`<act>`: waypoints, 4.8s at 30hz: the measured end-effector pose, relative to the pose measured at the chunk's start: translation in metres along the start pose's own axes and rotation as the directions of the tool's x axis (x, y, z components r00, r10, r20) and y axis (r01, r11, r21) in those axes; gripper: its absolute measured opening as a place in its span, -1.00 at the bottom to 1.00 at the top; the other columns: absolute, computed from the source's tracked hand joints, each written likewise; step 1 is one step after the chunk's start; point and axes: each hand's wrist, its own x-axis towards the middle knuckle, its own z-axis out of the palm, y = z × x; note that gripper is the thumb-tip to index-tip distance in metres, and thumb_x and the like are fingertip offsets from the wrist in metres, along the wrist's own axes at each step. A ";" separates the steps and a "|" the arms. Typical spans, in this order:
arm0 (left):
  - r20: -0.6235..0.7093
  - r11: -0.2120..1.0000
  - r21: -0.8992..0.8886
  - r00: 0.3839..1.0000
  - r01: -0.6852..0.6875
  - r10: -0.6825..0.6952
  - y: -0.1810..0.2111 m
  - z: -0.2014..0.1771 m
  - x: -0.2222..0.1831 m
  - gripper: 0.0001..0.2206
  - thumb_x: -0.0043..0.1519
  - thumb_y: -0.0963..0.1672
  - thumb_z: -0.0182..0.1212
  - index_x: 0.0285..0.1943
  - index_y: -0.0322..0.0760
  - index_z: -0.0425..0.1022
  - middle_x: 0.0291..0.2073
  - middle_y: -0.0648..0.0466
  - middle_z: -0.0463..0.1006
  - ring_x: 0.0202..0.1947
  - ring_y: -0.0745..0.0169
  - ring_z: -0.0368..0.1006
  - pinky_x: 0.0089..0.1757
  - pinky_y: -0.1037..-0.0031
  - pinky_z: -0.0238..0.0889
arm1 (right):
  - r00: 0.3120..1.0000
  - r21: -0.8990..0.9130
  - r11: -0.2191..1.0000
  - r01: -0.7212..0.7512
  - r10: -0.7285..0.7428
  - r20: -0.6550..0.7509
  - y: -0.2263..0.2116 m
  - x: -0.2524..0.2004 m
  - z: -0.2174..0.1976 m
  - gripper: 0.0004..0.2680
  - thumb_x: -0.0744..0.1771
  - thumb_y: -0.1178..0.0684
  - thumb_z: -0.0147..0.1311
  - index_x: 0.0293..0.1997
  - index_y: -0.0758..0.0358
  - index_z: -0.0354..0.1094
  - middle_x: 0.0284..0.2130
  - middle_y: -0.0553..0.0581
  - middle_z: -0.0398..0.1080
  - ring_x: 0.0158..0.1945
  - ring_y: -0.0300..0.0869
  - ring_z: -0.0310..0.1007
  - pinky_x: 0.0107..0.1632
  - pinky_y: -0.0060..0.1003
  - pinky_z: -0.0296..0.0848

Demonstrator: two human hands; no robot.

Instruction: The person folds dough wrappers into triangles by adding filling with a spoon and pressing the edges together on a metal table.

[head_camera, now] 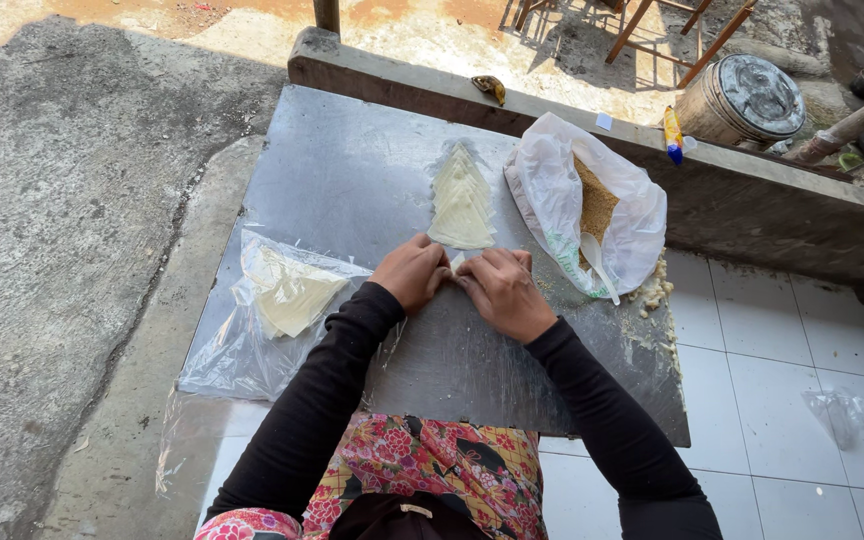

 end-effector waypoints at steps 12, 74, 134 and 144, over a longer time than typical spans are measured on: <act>0.012 0.991 -0.112 0.998 0.070 -0.069 0.021 -0.020 -0.005 -0.80 0.18 -0.09 0.33 -0.11 -0.24 0.52 -0.08 -0.06 0.47 -0.15 -0.04 0.51 -0.10 0.28 0.41 | 0.987 -0.647 0.745 0.161 -0.116 0.112 -0.033 -0.010 -0.012 -0.68 0.33 0.11 0.00 0.24 0.25 0.42 0.04 0.01 0.43 0.14 -0.21 0.26 0.22 -0.11 0.01; -0.295 0.966 0.260 0.952 0.000 0.079 0.001 0.007 0.004 -0.84 0.27 -0.14 0.24 -0.04 -0.28 0.61 -0.03 0.04 0.56 -0.03 0.03 0.49 0.01 0.24 0.33 | 0.769 0.278 0.738 -0.614 0.483 0.418 -0.026 -0.236 0.165 -0.76 0.38 -0.05 0.07 0.07 0.28 0.44 -0.03 0.21 0.49 0.01 -0.02 0.48 0.03 -0.11 0.42; 0.192 0.879 -0.333 0.937 0.343 -0.293 0.014 -0.033 0.004 -0.82 0.16 -0.10 0.38 -0.14 -0.26 0.63 -0.33 0.06 0.68 -0.33 0.32 0.59 -0.21 0.49 0.48 | 0.667 -0.338 0.579 -0.742 0.688 -0.285 0.180 -0.033 -0.022 -0.85 0.29 0.05 0.09 -0.24 0.29 0.53 -0.26 0.31 0.55 -0.16 0.15 0.55 0.02 0.11 0.35; 0.212 0.886 -0.320 0.937 0.336 -0.278 0.013 -0.034 0.004 -0.81 0.16 -0.10 0.38 -0.14 -0.29 0.61 -0.30 0.03 0.68 -0.31 0.28 0.61 -0.22 0.47 0.50 | 0.611 0.249 0.656 -0.713 0.755 -0.238 0.151 -0.061 -0.071 -0.84 0.29 0.08 0.23 -0.21 0.39 0.55 -0.43 0.18 0.55 -0.36 -0.22 0.54 -0.24 -0.30 0.46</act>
